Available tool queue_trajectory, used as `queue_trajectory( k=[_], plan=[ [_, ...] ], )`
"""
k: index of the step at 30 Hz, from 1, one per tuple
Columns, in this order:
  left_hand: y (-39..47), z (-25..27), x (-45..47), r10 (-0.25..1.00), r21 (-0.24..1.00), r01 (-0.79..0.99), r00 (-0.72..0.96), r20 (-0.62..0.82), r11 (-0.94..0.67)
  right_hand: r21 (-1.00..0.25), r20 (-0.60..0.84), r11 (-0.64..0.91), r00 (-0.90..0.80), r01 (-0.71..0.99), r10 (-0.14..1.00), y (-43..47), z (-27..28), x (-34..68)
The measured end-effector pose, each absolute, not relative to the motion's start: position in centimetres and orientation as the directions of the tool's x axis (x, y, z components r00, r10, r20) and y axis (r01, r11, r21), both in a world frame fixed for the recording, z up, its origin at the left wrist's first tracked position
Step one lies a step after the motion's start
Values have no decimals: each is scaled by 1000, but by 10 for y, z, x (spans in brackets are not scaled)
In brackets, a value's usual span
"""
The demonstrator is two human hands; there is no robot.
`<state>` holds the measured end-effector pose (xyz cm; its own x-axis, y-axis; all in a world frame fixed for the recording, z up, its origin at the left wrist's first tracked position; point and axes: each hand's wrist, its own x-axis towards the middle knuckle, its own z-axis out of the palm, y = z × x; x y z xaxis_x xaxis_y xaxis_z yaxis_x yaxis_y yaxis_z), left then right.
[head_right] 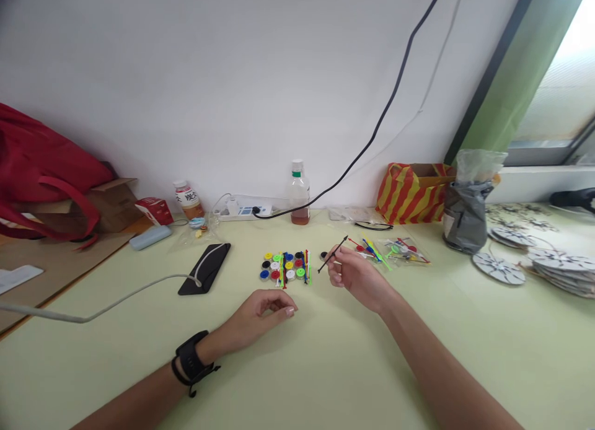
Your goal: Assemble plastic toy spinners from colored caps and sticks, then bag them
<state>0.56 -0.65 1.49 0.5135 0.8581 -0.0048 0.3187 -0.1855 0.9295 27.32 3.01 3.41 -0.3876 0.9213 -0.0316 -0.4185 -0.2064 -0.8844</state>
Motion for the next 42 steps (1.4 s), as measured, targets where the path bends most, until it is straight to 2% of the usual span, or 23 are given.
queue_trajectory(
  k=[7,14,22,29,32,38,42],
  plan=[
    [-6,15,5,856,927,319,516,3,-196,-915,-60,-183,-328,-359,943,34,27,277],
    [-7,15,6,858,928,322,514,-4,-189,-885,-45,-170,-283,-433,958,36,27,276],
    [-7,16,6,860,928,320,511,-2,-188,-950,-16,-70,-175,-304,984,39,22,279],
    [-7,16,6,856,929,322,517,-8,-185,-970,37,44,37,-239,999,52,3,283],
    [-7,17,6,857,926,329,516,-11,-187,-988,52,67,102,-141,993,58,-6,285],
    [-7,13,5,853,926,327,522,-10,-190,-961,187,162,98,223,977,62,-17,283],
    [-6,12,5,852,925,322,523,2,-200,-921,274,246,51,302,960,64,-26,279]
  ],
)
